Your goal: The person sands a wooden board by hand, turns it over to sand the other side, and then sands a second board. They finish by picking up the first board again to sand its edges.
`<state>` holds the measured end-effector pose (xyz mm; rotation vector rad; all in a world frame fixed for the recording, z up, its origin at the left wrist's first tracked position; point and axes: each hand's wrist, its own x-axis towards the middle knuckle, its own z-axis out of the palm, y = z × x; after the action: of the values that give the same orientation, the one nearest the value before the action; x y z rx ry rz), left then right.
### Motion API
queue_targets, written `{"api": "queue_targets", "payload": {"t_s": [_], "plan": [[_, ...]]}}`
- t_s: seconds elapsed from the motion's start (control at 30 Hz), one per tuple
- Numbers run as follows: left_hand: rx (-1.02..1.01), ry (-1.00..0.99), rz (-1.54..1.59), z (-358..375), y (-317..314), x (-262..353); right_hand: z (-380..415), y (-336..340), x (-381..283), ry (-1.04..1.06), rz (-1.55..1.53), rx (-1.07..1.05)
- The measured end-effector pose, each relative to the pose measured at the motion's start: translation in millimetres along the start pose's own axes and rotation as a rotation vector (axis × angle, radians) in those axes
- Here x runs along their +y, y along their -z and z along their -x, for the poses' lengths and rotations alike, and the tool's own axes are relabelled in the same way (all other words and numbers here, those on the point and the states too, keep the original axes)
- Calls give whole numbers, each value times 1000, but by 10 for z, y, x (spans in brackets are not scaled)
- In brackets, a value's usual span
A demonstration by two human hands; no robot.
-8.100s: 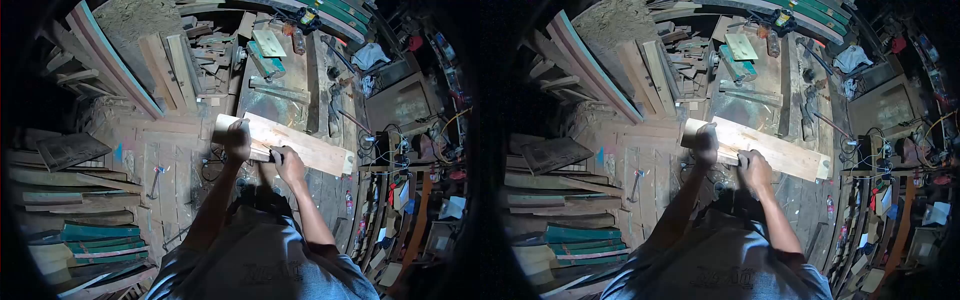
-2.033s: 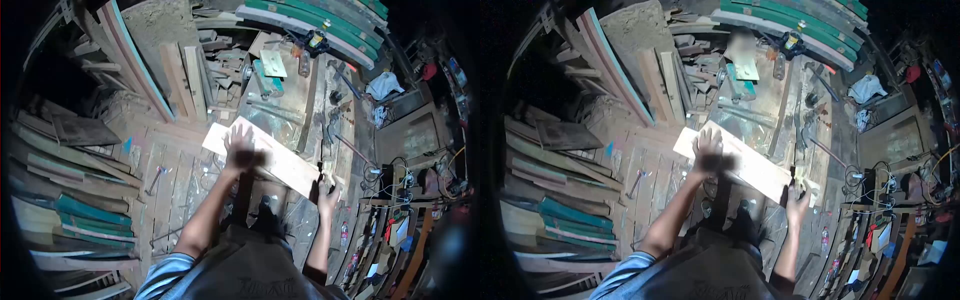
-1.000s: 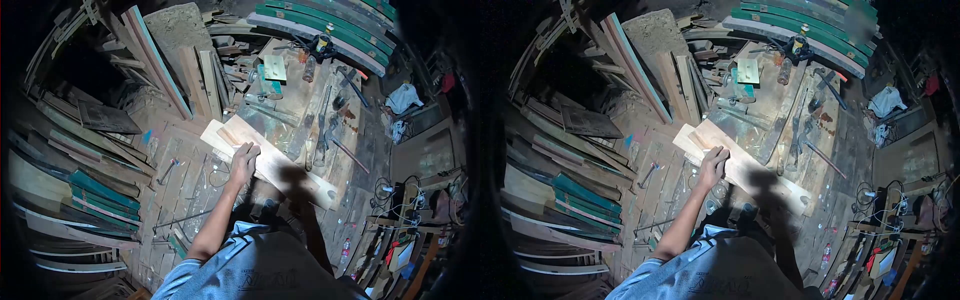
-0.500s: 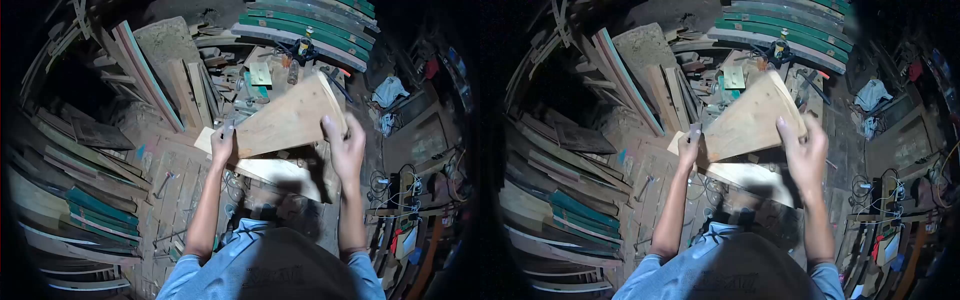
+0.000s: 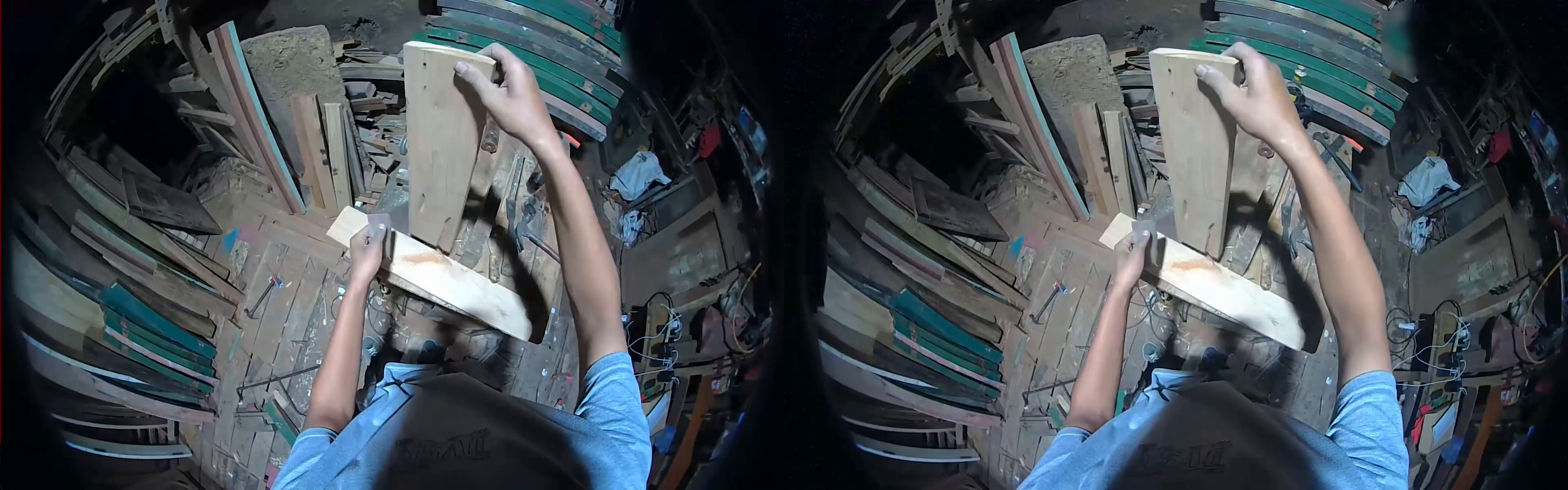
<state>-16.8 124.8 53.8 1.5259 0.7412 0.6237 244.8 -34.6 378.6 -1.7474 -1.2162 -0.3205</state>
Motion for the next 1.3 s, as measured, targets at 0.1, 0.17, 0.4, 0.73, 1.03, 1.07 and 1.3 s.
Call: {"api": "queue_targets", "payload": {"t_s": [0.1, 0.17, 0.4, 0.73, 1.03, 1.07, 1.3], "plan": [[110, -94, 44, 5, 53, -72, -69, -22, 73, 83, -113, 63], [94, -35, 67, -1, 80, -74, -80, -52, 107, 85, -96, 47], [128, -45, 9, 148, 129, 66, 169, -292, 510, 38, -112, -22], [149, -147, -102, 255, 111, -2, 349, -138, 848, -73, -150, -3], [29, -97, -74, 326, -44, 85, 424, -26, 838, -111, -207, 4], [26, -94, -89, 332, -22, 70, 404, -8, 832, -93, -171, -14], [24, -158, -102, 428, 126, -65, 422, -28, 818, -89, -270, 21]]}}
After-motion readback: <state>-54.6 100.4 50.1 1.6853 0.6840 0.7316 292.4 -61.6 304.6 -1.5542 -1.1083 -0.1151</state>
